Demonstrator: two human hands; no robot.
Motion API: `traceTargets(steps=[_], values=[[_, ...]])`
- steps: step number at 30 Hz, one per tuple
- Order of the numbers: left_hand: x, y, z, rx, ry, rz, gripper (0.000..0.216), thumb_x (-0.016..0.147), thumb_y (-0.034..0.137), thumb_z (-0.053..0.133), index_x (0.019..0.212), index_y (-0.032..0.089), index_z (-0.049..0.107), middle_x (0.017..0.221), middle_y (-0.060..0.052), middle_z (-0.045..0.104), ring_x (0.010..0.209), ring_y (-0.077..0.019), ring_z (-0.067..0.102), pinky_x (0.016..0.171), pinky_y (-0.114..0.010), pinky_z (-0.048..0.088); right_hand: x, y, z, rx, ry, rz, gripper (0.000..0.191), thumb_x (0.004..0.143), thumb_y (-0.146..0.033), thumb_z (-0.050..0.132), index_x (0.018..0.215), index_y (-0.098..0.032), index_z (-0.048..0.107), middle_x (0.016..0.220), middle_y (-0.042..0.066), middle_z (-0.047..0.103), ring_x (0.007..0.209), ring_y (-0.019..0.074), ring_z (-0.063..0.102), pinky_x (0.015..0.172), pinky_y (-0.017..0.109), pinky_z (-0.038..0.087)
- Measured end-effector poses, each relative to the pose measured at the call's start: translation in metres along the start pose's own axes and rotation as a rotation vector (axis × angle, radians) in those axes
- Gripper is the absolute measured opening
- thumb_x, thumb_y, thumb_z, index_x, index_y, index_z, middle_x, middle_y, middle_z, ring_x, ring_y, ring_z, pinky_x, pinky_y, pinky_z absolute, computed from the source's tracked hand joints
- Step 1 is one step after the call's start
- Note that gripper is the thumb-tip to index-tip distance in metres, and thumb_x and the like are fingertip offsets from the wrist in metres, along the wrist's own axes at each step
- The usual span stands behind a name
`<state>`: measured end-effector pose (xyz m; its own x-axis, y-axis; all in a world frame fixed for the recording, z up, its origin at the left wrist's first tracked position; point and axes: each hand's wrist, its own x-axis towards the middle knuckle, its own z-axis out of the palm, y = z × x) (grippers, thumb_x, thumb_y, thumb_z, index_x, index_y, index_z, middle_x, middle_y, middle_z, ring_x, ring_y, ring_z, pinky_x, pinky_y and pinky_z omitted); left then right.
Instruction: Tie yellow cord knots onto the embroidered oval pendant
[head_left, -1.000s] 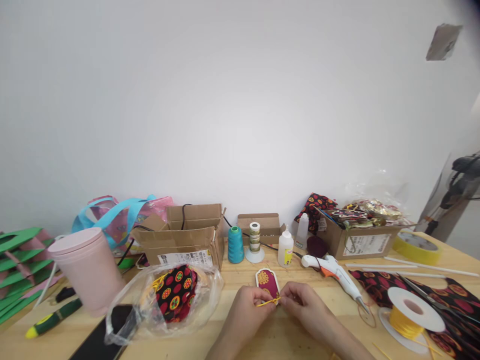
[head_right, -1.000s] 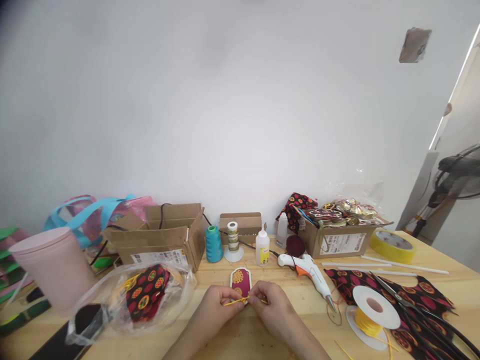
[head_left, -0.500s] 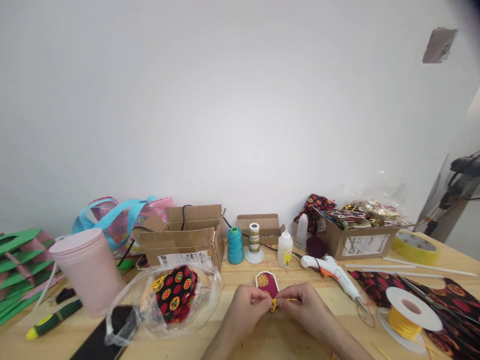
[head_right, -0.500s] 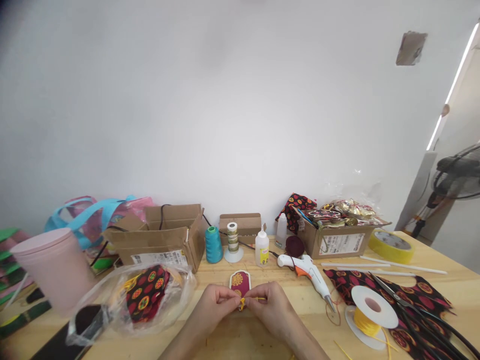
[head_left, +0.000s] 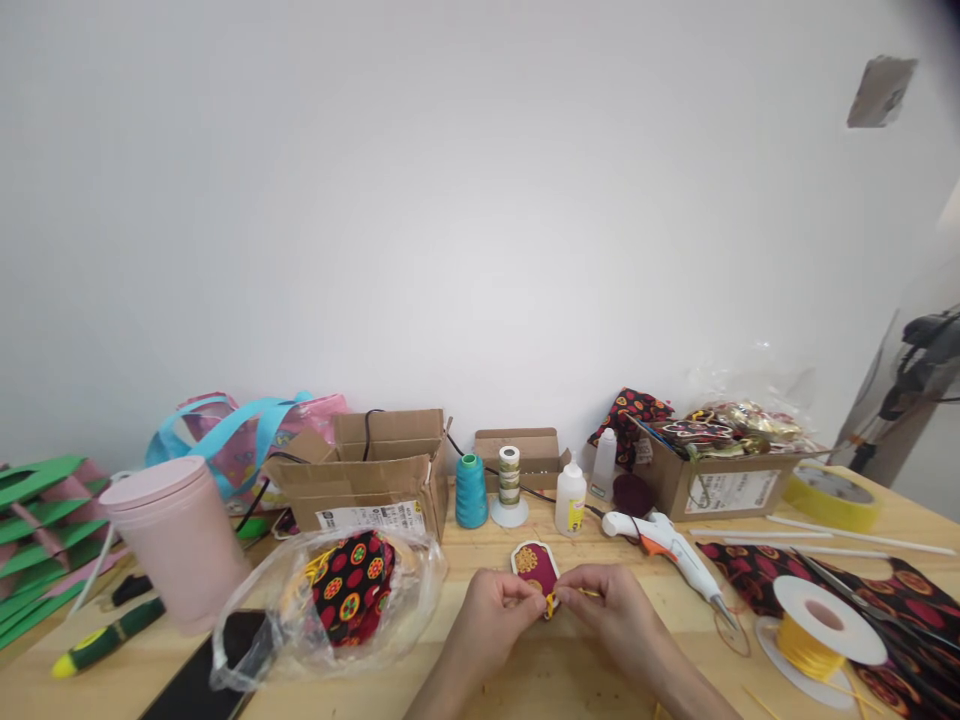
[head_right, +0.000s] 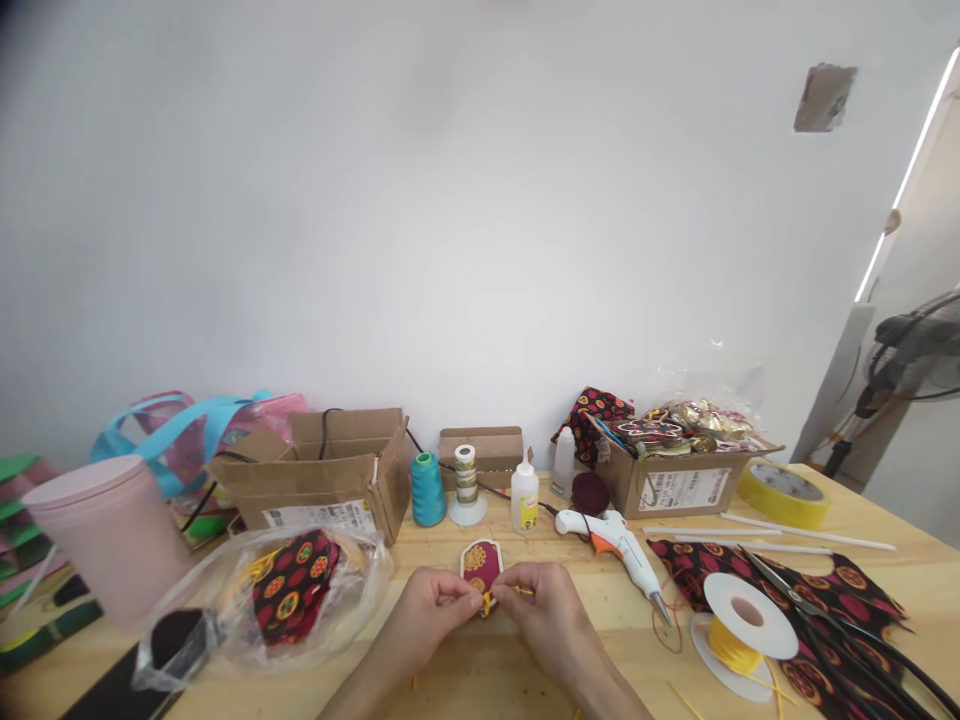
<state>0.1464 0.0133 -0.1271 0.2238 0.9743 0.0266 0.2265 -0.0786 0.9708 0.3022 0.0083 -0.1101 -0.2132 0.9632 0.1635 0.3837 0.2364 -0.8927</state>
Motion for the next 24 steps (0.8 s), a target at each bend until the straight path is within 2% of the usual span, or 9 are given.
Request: traceTargets(steps=[6,9,11,14,17,24], values=[[-0.003,0.008,0.000,0.072,0.039,0.066,0.023,0.064,0.029,0.053,0.058,0.010,0.066,0.054,-0.002,0.062,0.055,-0.0134,0.051,0.051,-0.021,0.036,0.000,0.000,0.004,0.160,0.023,0.039,0.026,0.066,-0.037,0.053,0.060,-0.014,0.064,0.057,0.001,0.061,0.056,0.0145,0.052,0.052,0.022,0.038],[-0.006,0.013,0.001,0.093,0.039,0.096,0.022,0.066,0.026,0.051,0.059,0.012,0.065,0.058,-0.003,0.064,0.059,-0.0145,0.053,0.054,-0.021,0.038,0.001,0.004,0.005,0.231,-0.012,0.089,0.026,0.064,-0.038,0.055,0.060,-0.014,0.062,0.053,-0.001,0.057,0.052,0.0116,0.048,0.049,0.020,0.036],[-0.007,0.016,0.002,0.080,0.046,0.102,0.020,0.067,0.025,0.050,0.062,0.012,0.065,0.062,-0.003,0.064,0.061,-0.0145,0.054,0.057,-0.021,0.040,0.002,0.005,0.005,0.239,-0.034,0.071,0.024,0.065,-0.037,0.054,0.061,-0.014,0.060,0.054,-0.002,0.054,0.052,0.0107,0.047,0.049,0.019,0.035],[-0.008,0.016,0.003,0.067,0.058,0.085,0.019,0.067,0.024,0.048,0.066,0.013,0.063,0.065,-0.002,0.064,0.062,-0.0142,0.055,0.057,-0.021,0.040,0.002,0.004,0.005,0.236,-0.052,0.045,0.021,0.068,-0.035,0.051,0.063,-0.015,0.058,0.057,-0.002,0.053,0.055,0.0107,0.046,0.050,0.019,0.034],[-0.007,0.013,0.004,0.069,0.062,0.051,0.018,0.066,0.025,0.050,0.066,0.013,0.063,0.065,-0.002,0.064,0.063,-0.0145,0.055,0.058,-0.021,0.040,0.001,0.003,0.005,0.231,-0.048,0.081,0.020,0.066,-0.035,0.051,0.061,-0.016,0.056,0.054,-0.003,0.050,0.052,0.0102,0.044,0.047,0.018,0.033],[-0.005,0.009,0.005,-0.038,0.024,-0.035,0.023,0.063,0.032,0.055,0.065,0.011,0.064,0.060,-0.003,0.063,0.056,-0.0136,0.053,0.050,-0.021,0.036,0.001,-0.002,0.004,0.200,-0.019,0.119,0.017,0.063,-0.030,0.053,0.058,-0.015,0.059,0.050,-0.003,0.051,0.048,0.0096,0.043,0.045,0.018,0.033]])
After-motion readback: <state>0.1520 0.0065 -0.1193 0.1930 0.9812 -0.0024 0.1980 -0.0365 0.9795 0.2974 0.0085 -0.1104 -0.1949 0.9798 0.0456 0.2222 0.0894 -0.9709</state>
